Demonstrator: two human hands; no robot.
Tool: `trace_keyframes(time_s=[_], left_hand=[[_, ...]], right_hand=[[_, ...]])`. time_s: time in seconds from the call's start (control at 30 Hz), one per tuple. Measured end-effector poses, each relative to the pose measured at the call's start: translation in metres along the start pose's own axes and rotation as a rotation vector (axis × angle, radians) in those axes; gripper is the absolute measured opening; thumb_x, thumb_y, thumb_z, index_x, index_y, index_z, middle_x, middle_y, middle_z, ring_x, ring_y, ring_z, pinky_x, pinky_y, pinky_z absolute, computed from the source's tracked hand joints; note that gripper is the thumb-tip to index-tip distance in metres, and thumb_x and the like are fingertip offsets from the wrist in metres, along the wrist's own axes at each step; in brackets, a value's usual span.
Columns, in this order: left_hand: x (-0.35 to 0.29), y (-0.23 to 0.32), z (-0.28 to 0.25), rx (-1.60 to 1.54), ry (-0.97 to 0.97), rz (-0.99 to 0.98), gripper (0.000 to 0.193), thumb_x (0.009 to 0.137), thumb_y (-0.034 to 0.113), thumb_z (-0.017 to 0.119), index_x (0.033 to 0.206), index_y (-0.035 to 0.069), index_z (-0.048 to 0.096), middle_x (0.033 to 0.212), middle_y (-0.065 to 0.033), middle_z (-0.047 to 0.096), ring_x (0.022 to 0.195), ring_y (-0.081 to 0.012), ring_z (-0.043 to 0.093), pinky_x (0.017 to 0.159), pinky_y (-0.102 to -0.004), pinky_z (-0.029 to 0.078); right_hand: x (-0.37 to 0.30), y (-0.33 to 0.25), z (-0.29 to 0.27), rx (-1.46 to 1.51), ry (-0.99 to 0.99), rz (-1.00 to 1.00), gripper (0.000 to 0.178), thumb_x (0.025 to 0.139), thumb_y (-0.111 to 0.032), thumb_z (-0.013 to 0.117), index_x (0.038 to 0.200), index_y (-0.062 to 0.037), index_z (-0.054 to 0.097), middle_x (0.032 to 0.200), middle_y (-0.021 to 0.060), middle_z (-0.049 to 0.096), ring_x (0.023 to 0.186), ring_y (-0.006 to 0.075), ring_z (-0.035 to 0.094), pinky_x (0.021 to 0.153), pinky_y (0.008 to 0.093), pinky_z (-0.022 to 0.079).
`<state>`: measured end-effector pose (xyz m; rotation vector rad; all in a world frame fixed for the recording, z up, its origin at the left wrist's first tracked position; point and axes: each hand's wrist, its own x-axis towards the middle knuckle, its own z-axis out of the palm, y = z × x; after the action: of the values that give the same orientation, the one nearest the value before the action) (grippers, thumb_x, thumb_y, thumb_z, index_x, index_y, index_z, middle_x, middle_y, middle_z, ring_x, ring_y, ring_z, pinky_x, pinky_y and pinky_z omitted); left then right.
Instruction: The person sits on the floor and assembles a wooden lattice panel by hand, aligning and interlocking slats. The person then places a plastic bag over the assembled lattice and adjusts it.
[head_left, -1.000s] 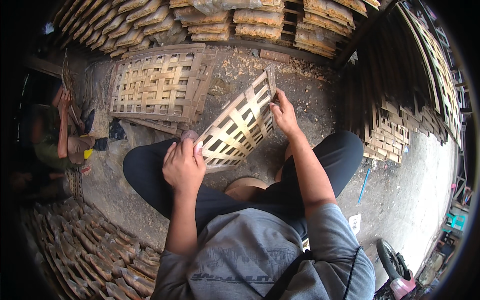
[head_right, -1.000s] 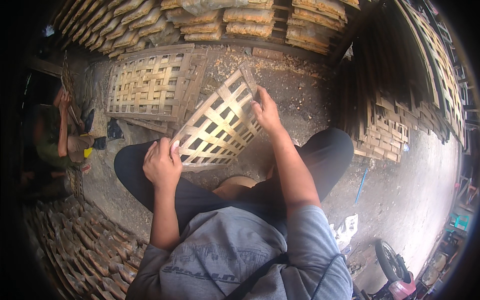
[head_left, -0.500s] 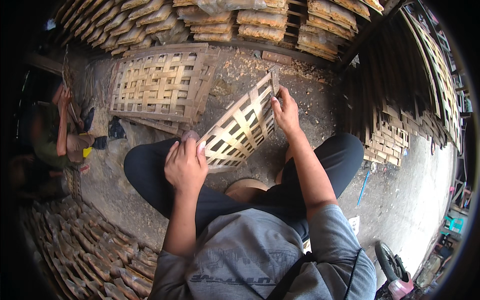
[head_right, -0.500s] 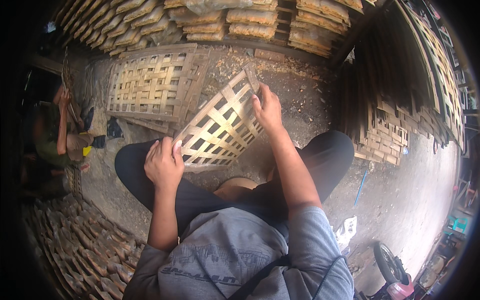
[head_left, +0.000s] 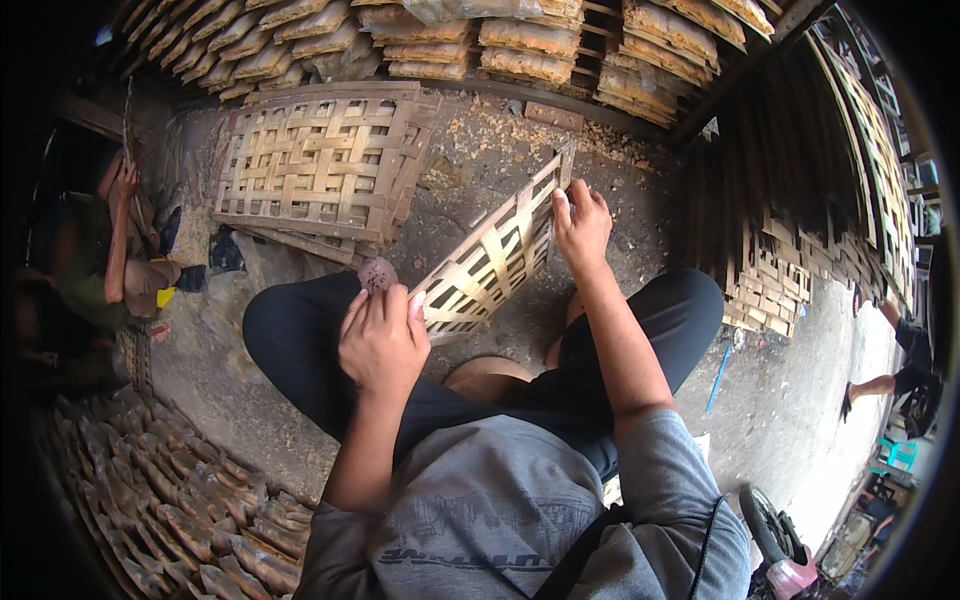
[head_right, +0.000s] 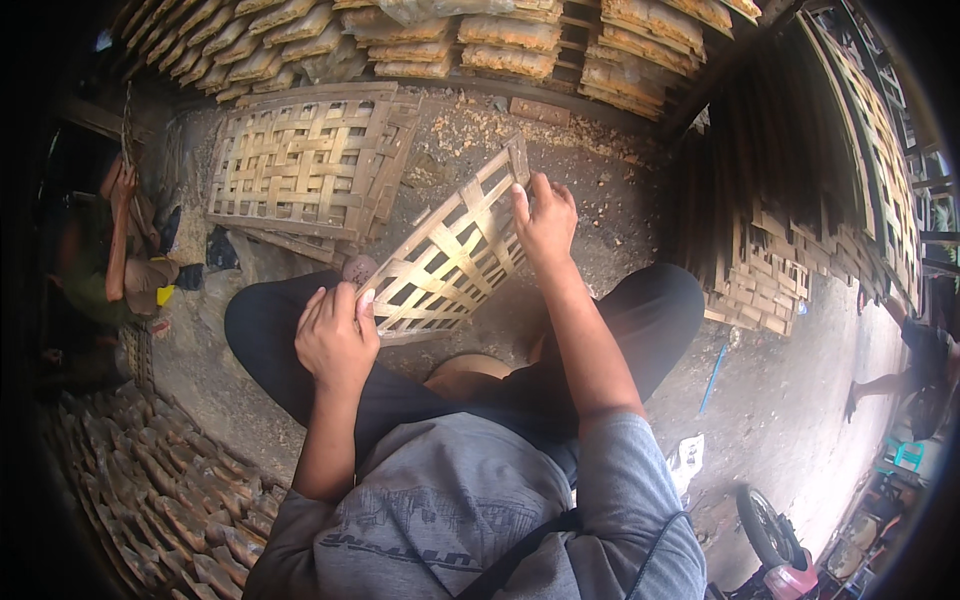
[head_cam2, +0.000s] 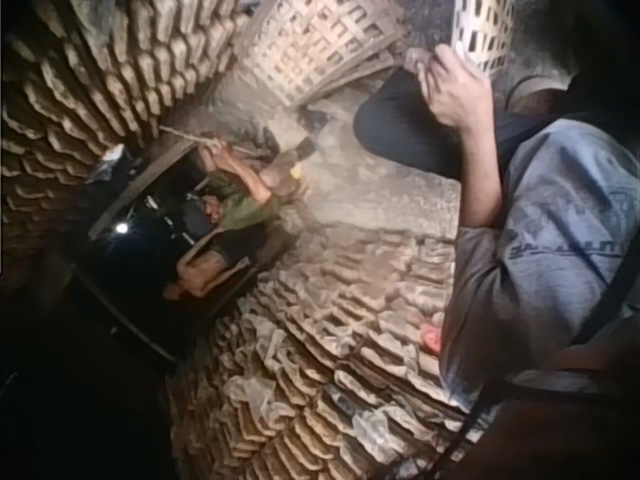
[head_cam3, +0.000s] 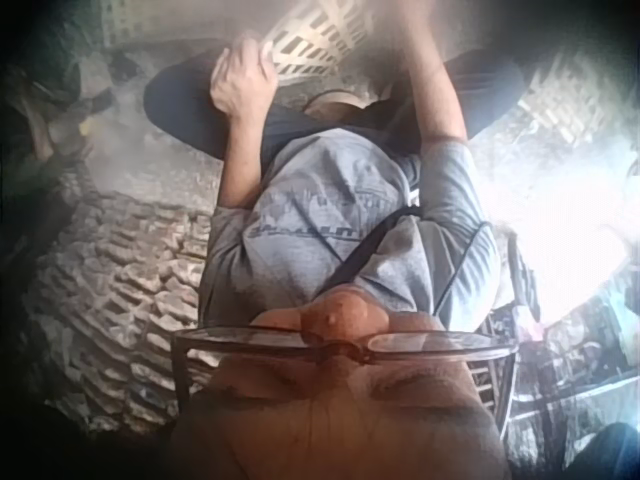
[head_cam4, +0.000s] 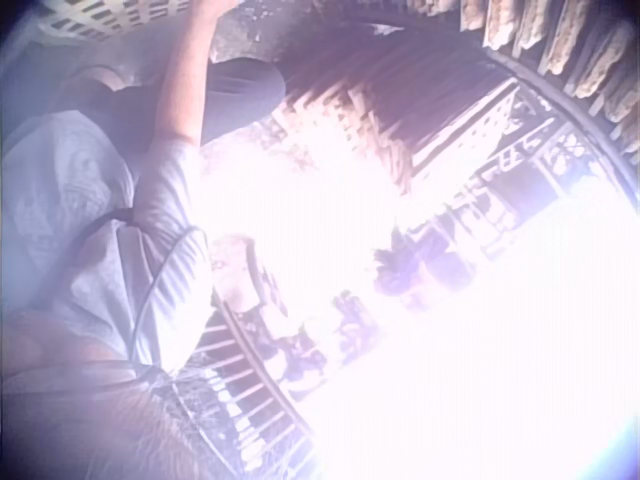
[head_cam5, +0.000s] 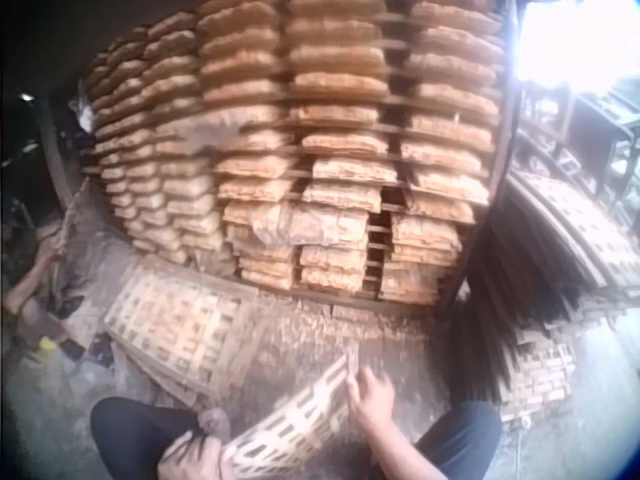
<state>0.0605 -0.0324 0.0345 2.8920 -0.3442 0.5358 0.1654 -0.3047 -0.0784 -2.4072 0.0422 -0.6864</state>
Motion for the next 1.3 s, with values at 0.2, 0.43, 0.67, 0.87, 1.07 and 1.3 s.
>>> trace_keyframes(time_s=[0.2,0.43,0.67,0.87,1.07,1.3], left_hand=[[-0.002,0.001,0.0,0.008,0.0,-0.014,0.016,0.089,0.024,0.056,0.089,0.008,0.054,0.076,-0.0104,0.059,0.074,-0.0294,0.063,0.088,-0.0397,0.051],[-0.004,0.003,0.001,0.023,0.019,-0.015,0.017,0.09,0.025,0.057,0.09,0.009,0.054,0.075,-0.01,0.058,0.074,-0.0286,0.063,0.088,-0.0396,0.051],[-0.006,0.007,-0.002,0.018,0.01,-0.002,0.018,0.09,0.027,0.057,0.088,0.009,0.053,0.074,-0.0096,0.058,0.073,-0.0284,0.062,0.088,-0.0398,0.051],[-0.009,0.006,-0.002,0.016,0.016,-0.01,0.018,0.09,0.026,0.057,0.087,0.009,0.053,0.074,-0.0096,0.058,0.072,-0.0285,0.062,0.088,-0.04,0.051],[-0.007,0.009,-0.003,-0.004,0.009,-0.01,0.019,0.091,0.026,0.056,0.085,0.008,0.052,0.074,-0.0107,0.058,0.072,-0.0299,0.062,0.089,-0.0408,0.051],[-0.009,0.008,-0.003,0.004,0.012,-0.006,0.017,0.09,0.025,0.057,0.087,0.009,0.053,0.073,-0.0095,0.058,0.072,-0.0284,0.062,0.089,-0.0401,0.051]], right_hand=[[-0.002,-0.002,0.002,0.011,-0.055,0.091,0.023,0.088,-0.021,0.065,0.104,-0.0053,0.06,0.09,0.0157,0.069,0.086,0.0371,0.064,0.076,0.0432,0.05],[-0.001,0.0,0.017,0.364,-0.105,0.408,0.036,0.08,-0.019,0.065,0.111,-0.001,0.06,0.094,0.0182,0.066,0.089,0.0394,0.062,0.088,0.0447,0.047],[-0.004,0.019,0.033,0.335,-0.19,0.508,0.049,0.079,-0.02,0.064,0.122,0.0036,0.055,0.11,0.023,0.061,0.114,0.0372,0.053,0.101,0.0427,0.04],[-0.003,-0.006,-0.001,0.428,-0.12,0.179,0.045,0.083,-0.007,0.055,0.127,0.0031,0.051,0.124,0.0164,0.057,0.108,0.0229,0.056,0.093,0.0355,0.044],[0.005,-0.005,-0.019,0.195,-0.13,0.102,0.044,0.084,-0.013,0.058,0.126,0.0008,0.054,0.113,0.0226,0.06,0.111,0.0389,0.052,0.102,0.046,0.038],[0.007,-0.014,-0.02,0.031,-0.043,-0.012,0.033,0.084,-0.014,0.057,0.114,0.0,0.057,0.093,0.0195,0.062,0.099,0.0379,0.057,0.106,0.0497,0.034]])
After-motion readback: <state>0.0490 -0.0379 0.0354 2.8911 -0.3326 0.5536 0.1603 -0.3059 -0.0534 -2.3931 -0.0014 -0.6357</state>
